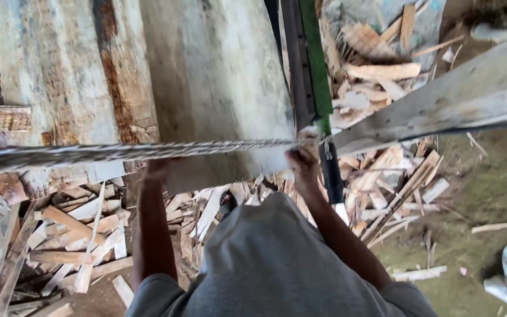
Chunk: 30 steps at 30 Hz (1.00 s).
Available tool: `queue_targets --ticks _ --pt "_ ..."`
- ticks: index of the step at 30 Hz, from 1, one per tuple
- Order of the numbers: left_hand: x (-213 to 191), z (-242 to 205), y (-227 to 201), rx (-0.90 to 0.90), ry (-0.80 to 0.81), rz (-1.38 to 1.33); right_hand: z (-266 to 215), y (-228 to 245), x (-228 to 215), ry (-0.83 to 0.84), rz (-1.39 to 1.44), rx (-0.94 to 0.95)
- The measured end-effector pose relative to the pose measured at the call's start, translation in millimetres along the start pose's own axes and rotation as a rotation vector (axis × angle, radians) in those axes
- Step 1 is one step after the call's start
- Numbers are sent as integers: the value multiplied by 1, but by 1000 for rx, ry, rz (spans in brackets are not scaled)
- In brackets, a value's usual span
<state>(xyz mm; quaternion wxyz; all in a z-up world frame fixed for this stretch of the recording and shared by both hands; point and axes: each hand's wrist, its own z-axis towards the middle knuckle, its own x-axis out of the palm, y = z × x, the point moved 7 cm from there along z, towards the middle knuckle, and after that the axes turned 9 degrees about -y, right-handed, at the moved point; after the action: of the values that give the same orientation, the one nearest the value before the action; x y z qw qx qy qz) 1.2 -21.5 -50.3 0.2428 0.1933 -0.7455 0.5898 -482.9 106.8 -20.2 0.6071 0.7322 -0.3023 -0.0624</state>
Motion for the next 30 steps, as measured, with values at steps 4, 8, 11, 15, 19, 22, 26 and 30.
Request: queue_targets --ticks 4,8,11,15,19,22,26,30 --pt "-53 13 64 -109 -110 -403 -21 15 -11 -14 -211 -85" --pt "-80 10 93 -188 -200 -514 -34 -18 -29 -62 -93 139" --pt "-38 37 79 -204 -181 -217 -16 -31 -38 -81 -181 237" --pt "-4 42 65 -223 -190 166 0 -13 -75 -87 -547 42" --pt "18 46 50 -257 -200 551 -26 113 -26 2 45 310" --pt "57 60 18 -263 -193 844 -42 167 -10 -53 45 462" --pt "118 63 -14 -283 -188 999 -48 198 -6 31 -364 311" --pt "124 97 -7 -227 -164 755 -47 236 5 93 -489 274"
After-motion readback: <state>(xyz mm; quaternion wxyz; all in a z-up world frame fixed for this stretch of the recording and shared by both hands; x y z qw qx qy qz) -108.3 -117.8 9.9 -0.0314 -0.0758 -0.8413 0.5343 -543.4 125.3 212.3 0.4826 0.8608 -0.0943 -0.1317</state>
